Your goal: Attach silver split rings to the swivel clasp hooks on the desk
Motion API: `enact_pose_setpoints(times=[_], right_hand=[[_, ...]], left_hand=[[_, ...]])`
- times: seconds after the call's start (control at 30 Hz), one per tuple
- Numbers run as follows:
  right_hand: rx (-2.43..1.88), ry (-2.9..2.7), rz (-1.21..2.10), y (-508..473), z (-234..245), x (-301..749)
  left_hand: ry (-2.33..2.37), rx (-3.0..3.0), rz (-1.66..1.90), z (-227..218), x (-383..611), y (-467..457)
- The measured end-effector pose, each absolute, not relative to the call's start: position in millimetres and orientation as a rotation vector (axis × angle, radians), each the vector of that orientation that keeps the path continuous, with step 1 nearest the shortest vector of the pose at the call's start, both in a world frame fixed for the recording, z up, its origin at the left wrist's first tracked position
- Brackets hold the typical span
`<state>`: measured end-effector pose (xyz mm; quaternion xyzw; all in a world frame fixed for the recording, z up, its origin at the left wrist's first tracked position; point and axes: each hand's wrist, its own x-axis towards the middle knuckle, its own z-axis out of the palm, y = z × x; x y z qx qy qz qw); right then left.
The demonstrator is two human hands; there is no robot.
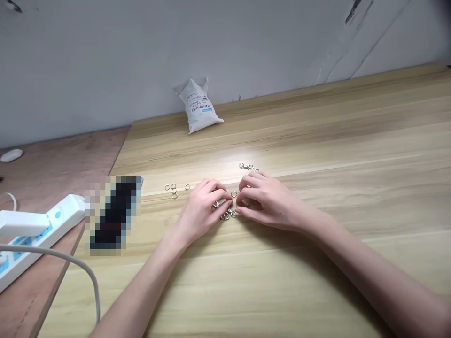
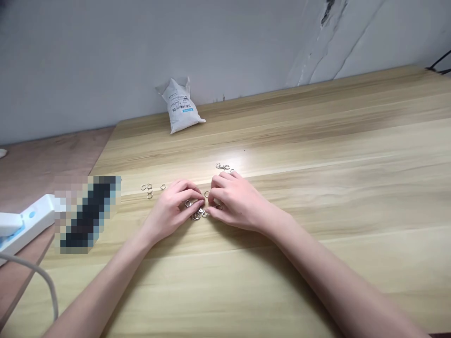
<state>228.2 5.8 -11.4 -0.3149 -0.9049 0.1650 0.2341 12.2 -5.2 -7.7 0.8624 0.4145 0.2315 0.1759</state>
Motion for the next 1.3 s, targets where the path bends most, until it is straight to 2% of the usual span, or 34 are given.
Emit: enact_pose_setpoints(times=[0.2,0.33,0.73,0.93,1.3], right_hand=[[-0.849,-2.554,0.197,6.0,-11.7,228.3],[-0.865,-2.545,0.152,4.2,-16.1,222.9],[-0.976,-2.574,0.378,10.0,9.8,247.8],[-1.159,-2.612,0.435,11.6,0.6,252.4],[-1.130,-2.519,0.607,7.4,-3.1,248.1]], left_hand=[[1.200,2.444,0.664,-7.9,11.4,-5.4],[1.202,2.483,0.672,-9.5,10.9,-5.6],[1.220,2.526,0.701,-11.0,10.1,-4.7],[1.239,2.518,0.701,-11.2,9.5,-3.6],[1.210,2.530,0.731,-9.7,10.6,-4.1]])
